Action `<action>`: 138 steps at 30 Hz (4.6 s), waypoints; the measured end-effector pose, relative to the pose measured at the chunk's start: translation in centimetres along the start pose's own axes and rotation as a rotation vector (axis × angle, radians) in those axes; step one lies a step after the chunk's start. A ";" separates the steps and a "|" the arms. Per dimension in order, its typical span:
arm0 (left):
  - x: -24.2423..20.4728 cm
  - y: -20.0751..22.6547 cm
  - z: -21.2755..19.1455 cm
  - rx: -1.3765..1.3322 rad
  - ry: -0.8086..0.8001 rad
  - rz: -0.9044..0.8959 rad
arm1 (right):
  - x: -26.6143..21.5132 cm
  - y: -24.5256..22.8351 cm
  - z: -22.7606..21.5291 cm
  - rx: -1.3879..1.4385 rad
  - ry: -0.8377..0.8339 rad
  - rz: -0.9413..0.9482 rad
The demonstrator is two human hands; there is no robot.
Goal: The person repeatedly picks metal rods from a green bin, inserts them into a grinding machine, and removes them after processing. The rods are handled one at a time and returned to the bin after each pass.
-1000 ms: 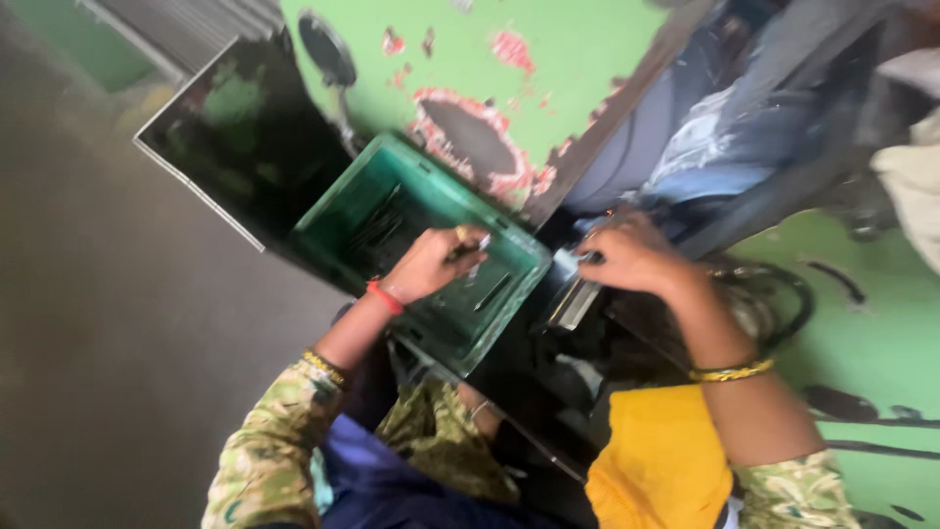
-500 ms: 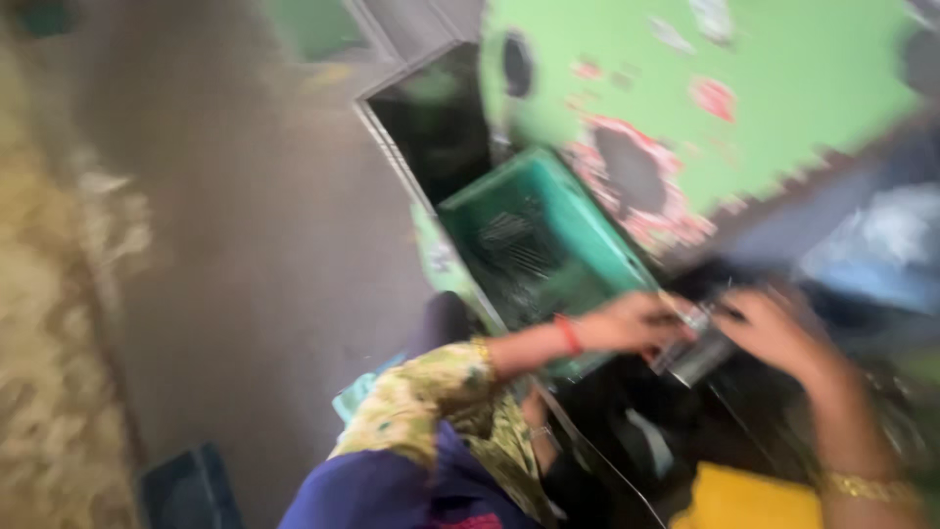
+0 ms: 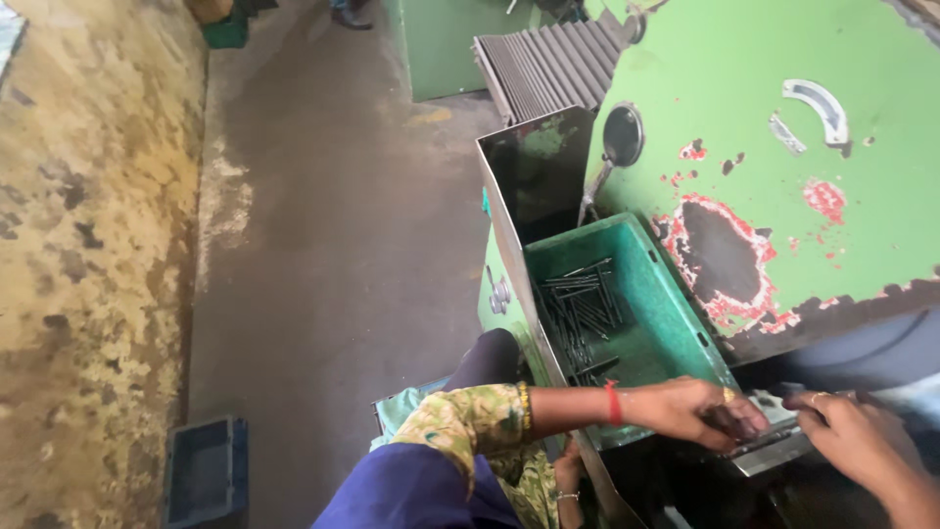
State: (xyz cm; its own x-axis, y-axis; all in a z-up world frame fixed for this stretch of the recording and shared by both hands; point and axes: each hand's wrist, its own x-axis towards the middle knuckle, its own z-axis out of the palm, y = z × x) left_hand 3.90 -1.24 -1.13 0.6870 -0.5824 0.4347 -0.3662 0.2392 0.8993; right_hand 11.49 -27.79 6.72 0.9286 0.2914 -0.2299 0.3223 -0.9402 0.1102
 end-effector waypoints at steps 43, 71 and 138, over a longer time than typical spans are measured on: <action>-2.9 -23.3 -13.4 1.383 -0.329 -0.332 | -4.3 -6.2 -5.5 0.000 -0.019 -0.211; -1.6 6.7 -4.4 -0.077 0.514 -0.161 | -3.1 -3.4 -4.0 0.131 0.094 -0.191; -0.5 -2.8 -10.3 0.912 -0.169 -0.160 | -4.0 -4.9 -5.2 0.069 -0.010 -0.201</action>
State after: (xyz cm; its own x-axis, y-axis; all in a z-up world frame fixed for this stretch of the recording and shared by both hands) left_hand 11.03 6.41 -3.39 0.6977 -0.6776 0.2325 -0.6748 -0.5127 0.5309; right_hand 7.15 -23.39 12.17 0.8449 0.4726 -0.2505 0.4870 -0.8734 -0.0053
